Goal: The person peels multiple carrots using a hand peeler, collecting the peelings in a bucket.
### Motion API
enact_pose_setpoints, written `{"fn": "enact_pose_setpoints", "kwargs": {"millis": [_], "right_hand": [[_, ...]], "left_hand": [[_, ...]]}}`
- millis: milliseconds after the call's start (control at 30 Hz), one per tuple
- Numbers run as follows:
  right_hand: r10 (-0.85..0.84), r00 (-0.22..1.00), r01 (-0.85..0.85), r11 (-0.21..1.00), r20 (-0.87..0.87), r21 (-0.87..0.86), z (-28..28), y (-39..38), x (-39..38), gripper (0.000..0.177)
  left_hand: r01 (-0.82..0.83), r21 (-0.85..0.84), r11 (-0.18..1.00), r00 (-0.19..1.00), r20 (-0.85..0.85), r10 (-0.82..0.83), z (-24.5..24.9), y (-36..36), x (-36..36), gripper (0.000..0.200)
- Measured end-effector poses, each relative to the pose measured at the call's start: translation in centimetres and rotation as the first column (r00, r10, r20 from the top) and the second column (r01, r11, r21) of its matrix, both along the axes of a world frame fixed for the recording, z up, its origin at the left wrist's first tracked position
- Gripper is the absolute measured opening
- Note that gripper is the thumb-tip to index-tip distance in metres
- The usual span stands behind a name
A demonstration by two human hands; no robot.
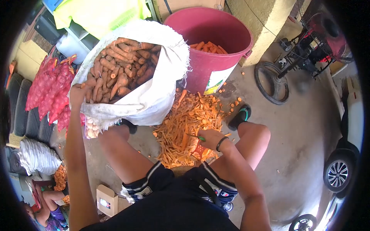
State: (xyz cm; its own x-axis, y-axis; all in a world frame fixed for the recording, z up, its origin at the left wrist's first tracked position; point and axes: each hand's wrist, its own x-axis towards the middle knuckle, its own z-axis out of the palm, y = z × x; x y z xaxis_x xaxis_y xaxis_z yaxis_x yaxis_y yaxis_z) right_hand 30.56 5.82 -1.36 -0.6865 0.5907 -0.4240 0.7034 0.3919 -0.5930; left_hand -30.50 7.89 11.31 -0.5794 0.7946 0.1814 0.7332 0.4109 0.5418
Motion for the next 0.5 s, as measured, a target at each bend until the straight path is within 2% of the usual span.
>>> {"fn": "enact_pose_setpoints", "kwargs": {"millis": [67,100,167,200,267,333,400,433,500], "right_hand": [[0.020,0.999,-0.019,0.998,-0.029,0.054,1.0,1.0,-0.3,0.031],[0.018,0.997,-0.010,0.993,-0.072,0.117,0.8,1.4,-0.3,0.028],[0.029,0.989,-0.007,0.989,-0.143,0.149,1.9,2.7,-1.2,0.031],[0.032,0.984,-0.004,0.987,-0.173,0.161,2.5,3.4,-1.5,0.032],[-0.018,0.971,0.072,0.973,-0.240,0.218,3.4,4.2,-2.5,0.030],[-0.105,0.959,0.179,0.943,-0.262,0.279,4.3,4.0,-3.7,0.029],[-0.212,0.907,0.321,0.908,-0.363,0.271,3.8,2.9,-5.1,0.025],[-0.260,0.873,0.387,0.885,-0.413,0.260,3.3,2.4,-5.6,0.022],[-0.250,0.852,0.395,0.883,-0.460,0.252,1.4,1.5,-6.1,0.026]], "left_hand": [[-0.028,0.210,0.977,0.966,0.257,-0.028,0.3,-1.2,-1.0,0.039],[0.002,0.348,0.937,0.884,0.438,-0.164,0.6,-1.9,0.0,0.039],[-0.119,0.578,0.807,0.640,0.666,-0.383,3.0,-3.0,9.3,0.038],[-0.213,0.651,0.728,0.481,0.718,-0.502,3.5,-3.5,13.3,0.037],[-0.188,0.644,0.742,0.375,0.745,-0.551,-2.0,-3.6,15.9,0.044],[-0.049,0.534,0.844,0.246,0.825,-0.508,-4.1,-4.9,22.9,0.038],[0.039,0.505,0.862,0.156,0.849,-0.504,-7.8,-5.6,27.9,0.030],[0.083,0.475,0.876,0.185,0.857,-0.482,-9.4,-5.9,29.8,0.030],[0.169,0.403,0.900,0.260,0.862,-0.435,-11.5,-6.7,32.5,0.029]]}}
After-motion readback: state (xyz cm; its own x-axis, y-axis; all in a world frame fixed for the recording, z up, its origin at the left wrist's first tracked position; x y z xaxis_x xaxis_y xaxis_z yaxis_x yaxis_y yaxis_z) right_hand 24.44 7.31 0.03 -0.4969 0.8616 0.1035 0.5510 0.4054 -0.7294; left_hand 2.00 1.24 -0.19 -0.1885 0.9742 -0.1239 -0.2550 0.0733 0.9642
